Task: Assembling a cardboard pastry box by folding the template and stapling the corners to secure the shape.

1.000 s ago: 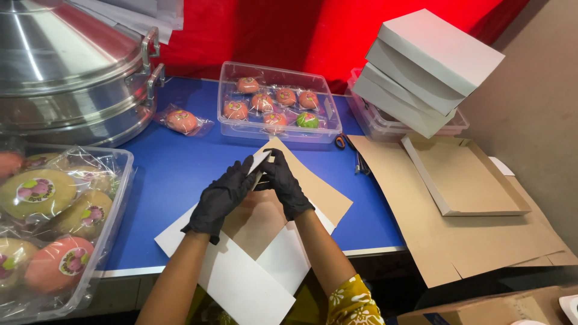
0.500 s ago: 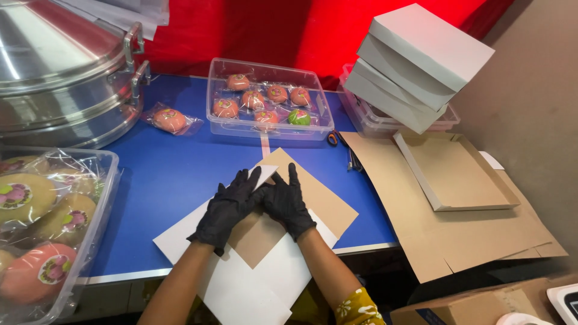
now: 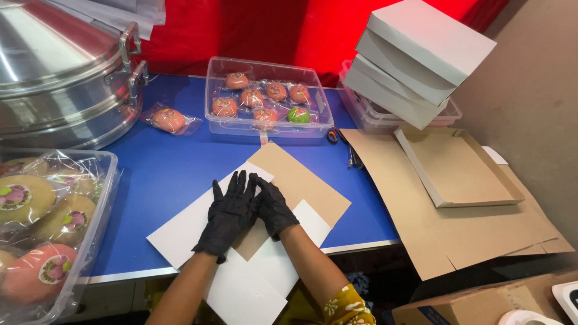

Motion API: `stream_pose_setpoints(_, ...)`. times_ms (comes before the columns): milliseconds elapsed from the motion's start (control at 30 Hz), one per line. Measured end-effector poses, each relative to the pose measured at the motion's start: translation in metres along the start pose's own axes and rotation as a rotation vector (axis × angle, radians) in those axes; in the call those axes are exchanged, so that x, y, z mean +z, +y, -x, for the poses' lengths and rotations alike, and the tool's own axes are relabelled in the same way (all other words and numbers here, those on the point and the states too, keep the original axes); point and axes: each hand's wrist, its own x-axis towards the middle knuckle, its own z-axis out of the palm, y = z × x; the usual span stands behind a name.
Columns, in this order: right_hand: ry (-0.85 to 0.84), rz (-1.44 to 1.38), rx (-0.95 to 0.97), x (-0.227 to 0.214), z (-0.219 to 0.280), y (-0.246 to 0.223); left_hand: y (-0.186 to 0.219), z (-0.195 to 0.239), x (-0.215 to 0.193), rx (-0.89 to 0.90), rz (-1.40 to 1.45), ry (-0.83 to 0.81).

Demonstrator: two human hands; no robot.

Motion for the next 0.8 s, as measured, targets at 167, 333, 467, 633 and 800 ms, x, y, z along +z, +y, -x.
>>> stream_pose_setpoints(167,0.157,0.423,-0.453,-0.056,-0.085,0.049,0.012,0.001,0.007,-0.040,-0.050,0.081)
stream_pose_setpoints(333,0.125,0.954,-0.871,-0.037,-0.007,-0.034,0.018,0.009,-0.007,-0.135,-0.039,0.035)
stream_pose_setpoints(467,0.349,1.535,-0.770,-0.060,0.059,-0.053,0.026,0.011,-0.008,-0.253,-0.058,0.050)
stream_pose_setpoints(633,0.076,1.761,-0.186,-0.046,0.067,-0.016,0.035,0.006,0.005,-0.352,-0.031,0.063)
stream_pose_setpoints(800,-0.075,1.822,-0.299,-0.033,0.040,-0.026,0.032,-0.015,0.033,-0.497,-0.107,0.065)
